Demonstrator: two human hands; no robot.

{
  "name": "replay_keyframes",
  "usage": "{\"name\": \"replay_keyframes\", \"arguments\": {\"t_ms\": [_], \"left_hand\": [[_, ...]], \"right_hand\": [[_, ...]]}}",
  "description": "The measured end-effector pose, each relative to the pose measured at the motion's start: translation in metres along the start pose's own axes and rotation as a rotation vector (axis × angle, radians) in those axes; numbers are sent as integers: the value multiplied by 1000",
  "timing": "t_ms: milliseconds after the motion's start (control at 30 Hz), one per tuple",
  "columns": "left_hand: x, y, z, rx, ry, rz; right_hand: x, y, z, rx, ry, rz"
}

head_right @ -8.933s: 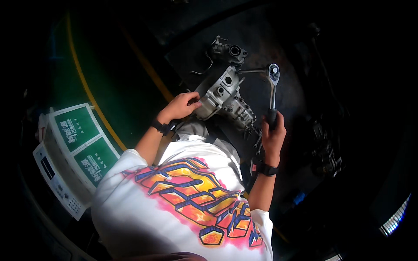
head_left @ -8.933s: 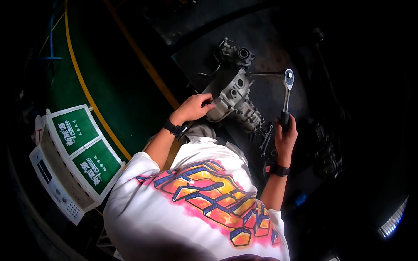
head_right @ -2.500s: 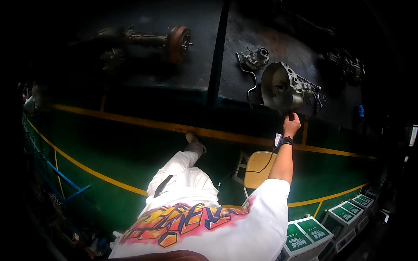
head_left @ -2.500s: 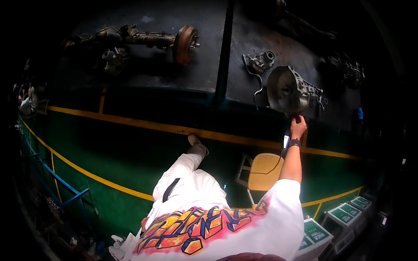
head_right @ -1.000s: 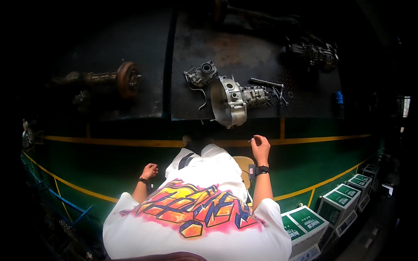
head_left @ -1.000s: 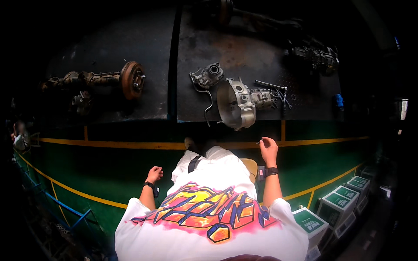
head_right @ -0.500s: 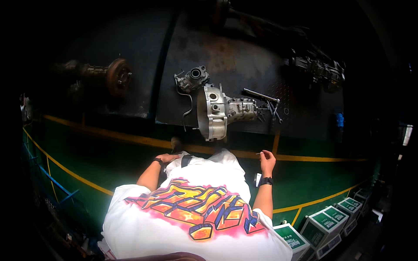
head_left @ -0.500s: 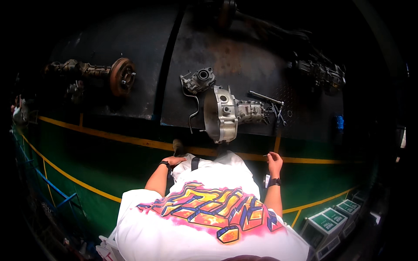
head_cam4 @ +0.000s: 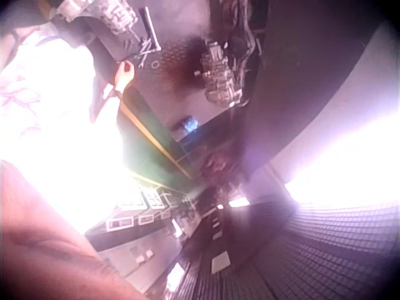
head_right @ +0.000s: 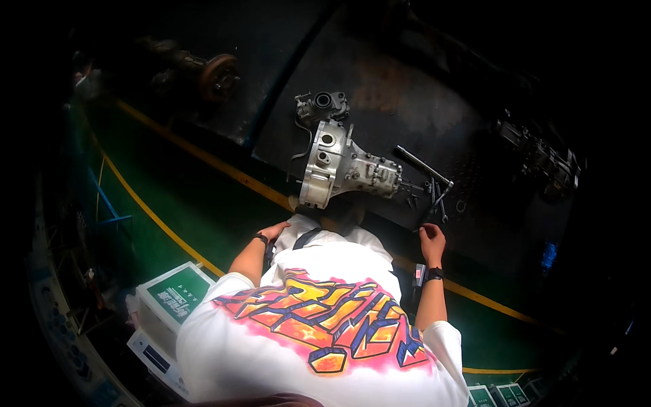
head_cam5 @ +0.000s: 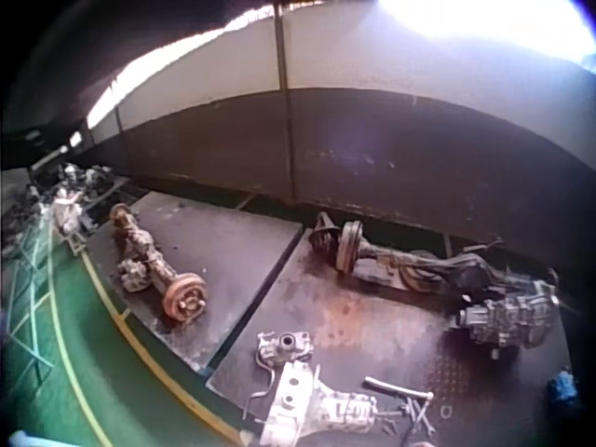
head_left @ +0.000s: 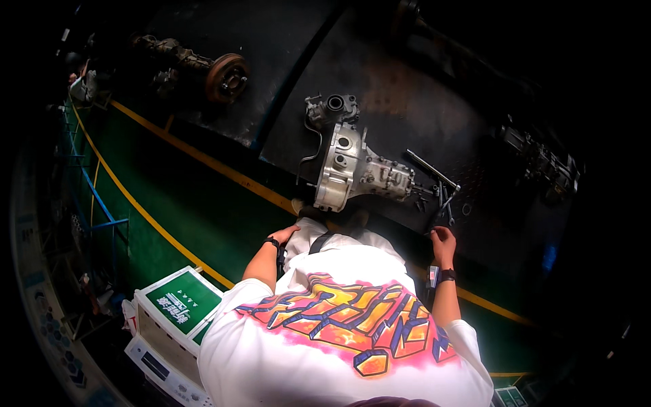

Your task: The person works on a transmission housing on a workbench by using a socket wrench to tighten or loosen bolts, then picks up and positions a long metal rod into an opening on the housing.

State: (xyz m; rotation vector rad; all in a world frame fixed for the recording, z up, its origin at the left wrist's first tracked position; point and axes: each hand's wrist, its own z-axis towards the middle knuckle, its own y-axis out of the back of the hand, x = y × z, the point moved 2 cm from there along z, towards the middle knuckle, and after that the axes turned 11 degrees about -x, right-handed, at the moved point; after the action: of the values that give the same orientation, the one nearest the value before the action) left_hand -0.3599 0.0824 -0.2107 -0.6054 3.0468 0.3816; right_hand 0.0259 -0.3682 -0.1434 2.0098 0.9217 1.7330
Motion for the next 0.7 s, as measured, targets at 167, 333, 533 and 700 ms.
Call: {"name": "replay_keyframes", "arguments": {"t_ms": [167, 333, 533, 700], "left_hand": [[-25, -23, -29, 29, 20, 129], [-6, -32, 8, 32, 68, 147], [-8, -53, 33, -13, -63, -28], [-24, -41, 34, -12, -26, -84]], "right_hand": [[-13, 0, 5, 65, -31, 54], [-23, 5, 5, 130, 34, 49], [-23, 19, 3, 60, 21, 12], [-34, 1, -8, 32, -12, 19]]}}
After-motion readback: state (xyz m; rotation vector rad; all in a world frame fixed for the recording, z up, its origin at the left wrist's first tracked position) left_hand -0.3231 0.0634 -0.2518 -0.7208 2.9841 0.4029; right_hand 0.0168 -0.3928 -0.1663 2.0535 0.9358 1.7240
